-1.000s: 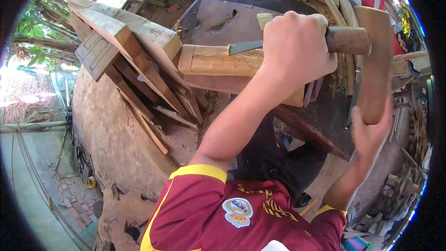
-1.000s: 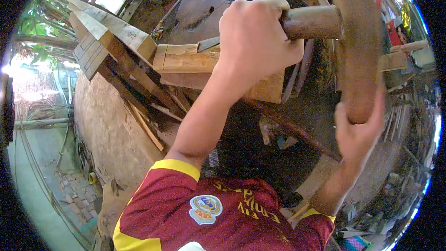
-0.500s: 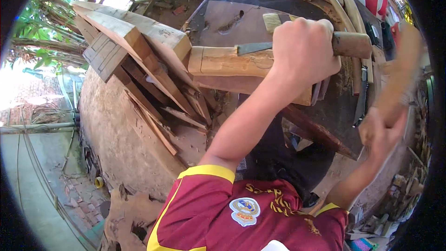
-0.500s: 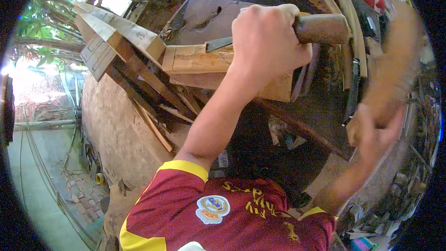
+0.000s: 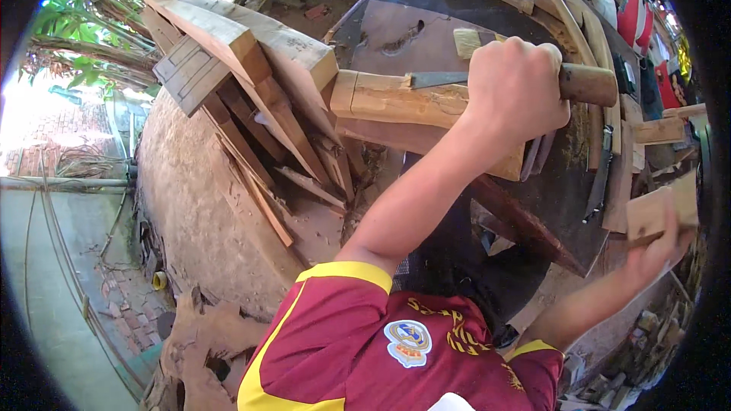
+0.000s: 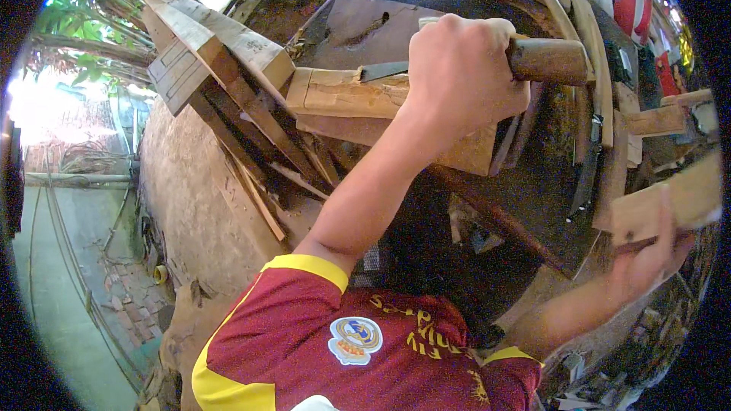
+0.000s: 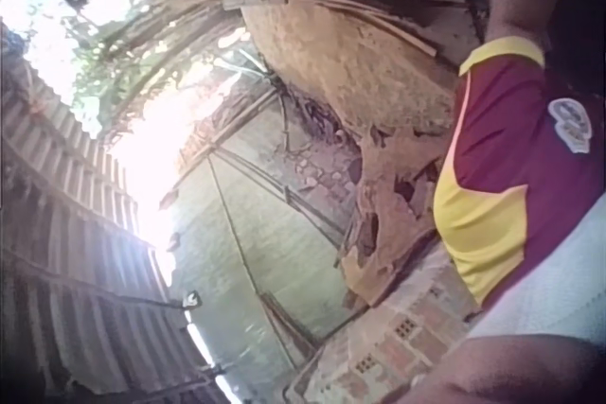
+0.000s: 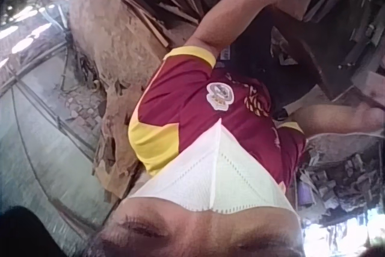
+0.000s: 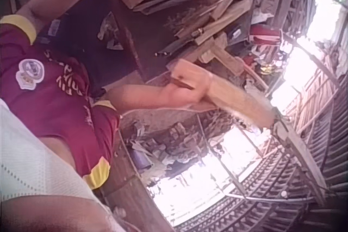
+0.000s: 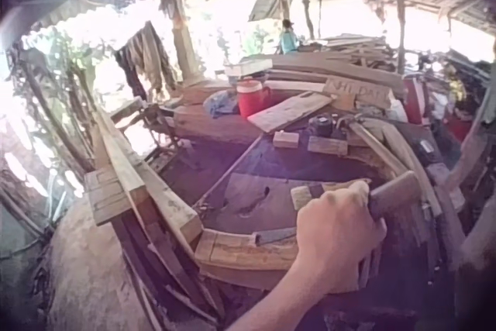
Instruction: The person carves a rectangular wooden block using a chisel and a wooden mallet. They hold the chisel against the wood with their left hand and strike the handle with the mallet in their right hand to remove wood shavings. The person occasionally pauses to inspect the carved surface.
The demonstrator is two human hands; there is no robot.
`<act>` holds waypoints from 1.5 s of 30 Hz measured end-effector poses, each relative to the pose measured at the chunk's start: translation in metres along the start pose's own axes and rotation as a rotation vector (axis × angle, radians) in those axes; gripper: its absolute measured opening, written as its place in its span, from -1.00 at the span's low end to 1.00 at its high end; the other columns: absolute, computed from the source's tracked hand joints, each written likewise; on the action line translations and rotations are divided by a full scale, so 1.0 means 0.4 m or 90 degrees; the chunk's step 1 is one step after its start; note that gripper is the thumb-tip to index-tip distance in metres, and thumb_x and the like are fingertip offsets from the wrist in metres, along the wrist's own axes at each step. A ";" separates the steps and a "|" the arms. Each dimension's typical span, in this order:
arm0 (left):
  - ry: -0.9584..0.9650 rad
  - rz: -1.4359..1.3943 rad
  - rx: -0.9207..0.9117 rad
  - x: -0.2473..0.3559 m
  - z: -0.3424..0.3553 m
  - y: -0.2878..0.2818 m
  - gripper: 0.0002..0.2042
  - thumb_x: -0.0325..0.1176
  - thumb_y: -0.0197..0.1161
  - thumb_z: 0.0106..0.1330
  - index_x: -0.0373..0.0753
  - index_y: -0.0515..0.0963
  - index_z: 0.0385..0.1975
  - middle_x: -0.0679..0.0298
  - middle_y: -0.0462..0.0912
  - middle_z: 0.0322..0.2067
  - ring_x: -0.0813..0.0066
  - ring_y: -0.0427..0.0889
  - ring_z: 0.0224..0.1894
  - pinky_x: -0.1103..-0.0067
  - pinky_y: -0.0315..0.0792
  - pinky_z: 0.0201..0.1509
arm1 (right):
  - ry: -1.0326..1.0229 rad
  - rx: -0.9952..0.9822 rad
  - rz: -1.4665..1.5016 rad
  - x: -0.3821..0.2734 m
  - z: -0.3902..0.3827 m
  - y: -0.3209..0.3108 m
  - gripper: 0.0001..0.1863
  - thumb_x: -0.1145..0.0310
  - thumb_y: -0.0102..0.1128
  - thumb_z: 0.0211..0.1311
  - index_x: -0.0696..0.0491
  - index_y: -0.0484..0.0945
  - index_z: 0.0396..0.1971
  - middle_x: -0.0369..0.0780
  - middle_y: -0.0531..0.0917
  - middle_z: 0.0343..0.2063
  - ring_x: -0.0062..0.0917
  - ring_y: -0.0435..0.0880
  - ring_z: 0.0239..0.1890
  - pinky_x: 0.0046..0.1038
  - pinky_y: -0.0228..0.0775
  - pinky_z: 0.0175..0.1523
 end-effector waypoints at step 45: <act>0.032 0.070 0.061 -0.048 -0.013 -0.043 -0.85 -0.35 0.24 -0.31 -0.17 0.58 -0.64 0.15 0.52 -0.73 0.14 0.55 -0.61 0.42 0.43 -0.49 | -0.209 -0.279 -0.270 -0.069 -0.100 0.093 -0.28 0.44 0.30 -0.13 0.18 0.24 0.13 -0.04 0.46 -0.03 -0.28 0.49 -0.03 -0.31 0.28 0.12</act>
Point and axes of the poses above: each hand's wrist, its own z-axis towards the middle knuckle, its own y-axis out of the palm, x = y × z, the point moved 6 cm from there along z, towards the middle knuckle
